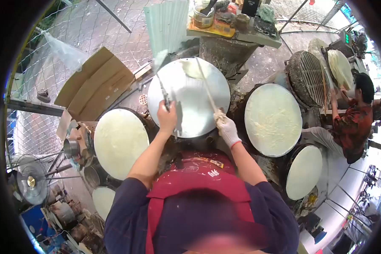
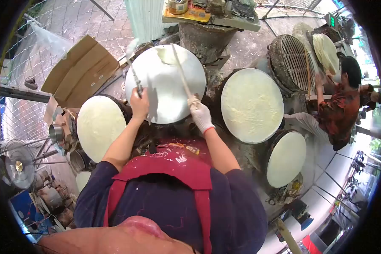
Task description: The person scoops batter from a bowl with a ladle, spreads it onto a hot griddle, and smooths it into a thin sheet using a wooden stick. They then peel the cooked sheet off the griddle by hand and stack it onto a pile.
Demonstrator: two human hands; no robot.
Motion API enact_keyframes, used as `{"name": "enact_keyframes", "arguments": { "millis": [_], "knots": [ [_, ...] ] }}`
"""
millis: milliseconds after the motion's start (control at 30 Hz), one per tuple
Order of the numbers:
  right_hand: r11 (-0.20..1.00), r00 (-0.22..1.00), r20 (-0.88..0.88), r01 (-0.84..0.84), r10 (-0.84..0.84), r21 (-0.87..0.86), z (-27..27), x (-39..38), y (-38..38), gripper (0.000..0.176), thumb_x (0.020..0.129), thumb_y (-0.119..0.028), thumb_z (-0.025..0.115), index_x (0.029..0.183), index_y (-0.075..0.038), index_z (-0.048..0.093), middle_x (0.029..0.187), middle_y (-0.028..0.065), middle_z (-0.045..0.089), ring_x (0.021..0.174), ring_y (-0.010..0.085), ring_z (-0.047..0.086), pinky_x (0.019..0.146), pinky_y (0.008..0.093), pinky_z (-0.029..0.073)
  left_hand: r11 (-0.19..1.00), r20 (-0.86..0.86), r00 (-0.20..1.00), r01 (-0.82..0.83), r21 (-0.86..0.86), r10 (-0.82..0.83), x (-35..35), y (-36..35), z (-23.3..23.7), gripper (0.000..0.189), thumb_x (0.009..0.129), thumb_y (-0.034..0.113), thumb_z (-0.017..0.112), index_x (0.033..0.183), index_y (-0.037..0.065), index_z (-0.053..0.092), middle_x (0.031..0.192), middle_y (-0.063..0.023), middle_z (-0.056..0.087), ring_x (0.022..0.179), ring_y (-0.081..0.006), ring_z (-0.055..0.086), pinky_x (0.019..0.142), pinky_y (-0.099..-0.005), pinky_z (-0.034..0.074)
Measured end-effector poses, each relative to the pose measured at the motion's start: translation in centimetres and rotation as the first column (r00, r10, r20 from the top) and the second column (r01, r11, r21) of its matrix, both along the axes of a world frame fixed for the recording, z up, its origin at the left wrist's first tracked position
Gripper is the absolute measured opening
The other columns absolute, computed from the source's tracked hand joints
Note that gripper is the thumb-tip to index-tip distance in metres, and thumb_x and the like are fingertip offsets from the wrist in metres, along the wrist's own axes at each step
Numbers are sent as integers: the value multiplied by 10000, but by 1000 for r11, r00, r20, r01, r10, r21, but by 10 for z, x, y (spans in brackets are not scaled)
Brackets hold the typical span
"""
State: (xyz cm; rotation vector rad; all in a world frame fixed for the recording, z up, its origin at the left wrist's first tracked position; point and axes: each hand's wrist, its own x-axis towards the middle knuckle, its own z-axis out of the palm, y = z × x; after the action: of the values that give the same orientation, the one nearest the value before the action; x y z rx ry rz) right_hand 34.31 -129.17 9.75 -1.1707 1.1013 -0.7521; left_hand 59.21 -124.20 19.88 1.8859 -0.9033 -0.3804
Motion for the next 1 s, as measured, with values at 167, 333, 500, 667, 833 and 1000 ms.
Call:
{"name": "enact_keyframes", "arguments": {
  "millis": [167, 333, 500, 667, 833, 1000],
  "knots": [
    [956, 840, -539, -101, -65, -274, 77, 12, -7, 272, 906, -184, 610, 1134, -42, 650, 956, 30, 679, 865, 139, 629, 823, 272, 497, 992, -142, 988, 48, -114, -64, 65, 59, 17, 148, 919, 135, 555, 953, -8, 543, 674, -54, 569, 541, -107, 536, 493, -280, 426],
    [988, 977, 213, -2, -31, 153, 13, 17, -15, 270, 939, -95, 544, 1167, 45, 580, 973, 55, 624, 875, 108, 597, 730, 162, 478, 990, -427, 896, 80, -117, -123, 78, 97, 54, 100, 979, 96, 458, 905, 43, 500, 626, 47, 450, 486, -12, 417, 409, -184, 348],
    [969, 962, -134, -246, 239, -36, 68, 47, -19, 303, 937, -92, 542, 1207, 45, 571, 969, 35, 626, 873, 61, 575, 750, 154, 464, 998, -466, 885, 39, 44, -13, 86, 139, 35, 111, 971, 97, 483, 870, 51, 480, 624, 59, 421, 505, -12, 389, 426, -196, 314],
    [959, 996, 76, -63, 44, 275, 33, -2, -90, 229, 930, -224, 546, 1025, -59, 672, 768, 1, 582, 581, 46, 484, 510, 194, 409, 990, -513, 848, -97, 98, 134, 73, 163, 39, 141, 975, 133, 482, 849, 75, 455, 564, 54, 369, 409, -39, 354, 359, -215, 303],
    [838, 869, -123, -412, 480, 358, 90, 31, -73, 236, 919, -169, 599, 1084, -13, 664, 911, -6, 625, 808, 54, 545, 689, 168, 434, 969, -502, 830, -184, 165, 243, 46, 166, 46, 160, 977, 145, 476, 843, 64, 445, 545, 38, 371, 363, -61, 354, 327, -234, 313],
    [871, 873, 49, -488, 485, 59, 37, -12, -149, 282, 940, -108, 545, 1169, 48, 599, 1009, 24, 636, 890, 69, 565, 853, 216, 463, 947, -513, 797, -265, 179, 320, 20, 168, 48, 153, 976, 134, 469, 844, 60, 447, 536, 23, 397, 357, -74, 393, 330, -247, 323]
  ]
}}
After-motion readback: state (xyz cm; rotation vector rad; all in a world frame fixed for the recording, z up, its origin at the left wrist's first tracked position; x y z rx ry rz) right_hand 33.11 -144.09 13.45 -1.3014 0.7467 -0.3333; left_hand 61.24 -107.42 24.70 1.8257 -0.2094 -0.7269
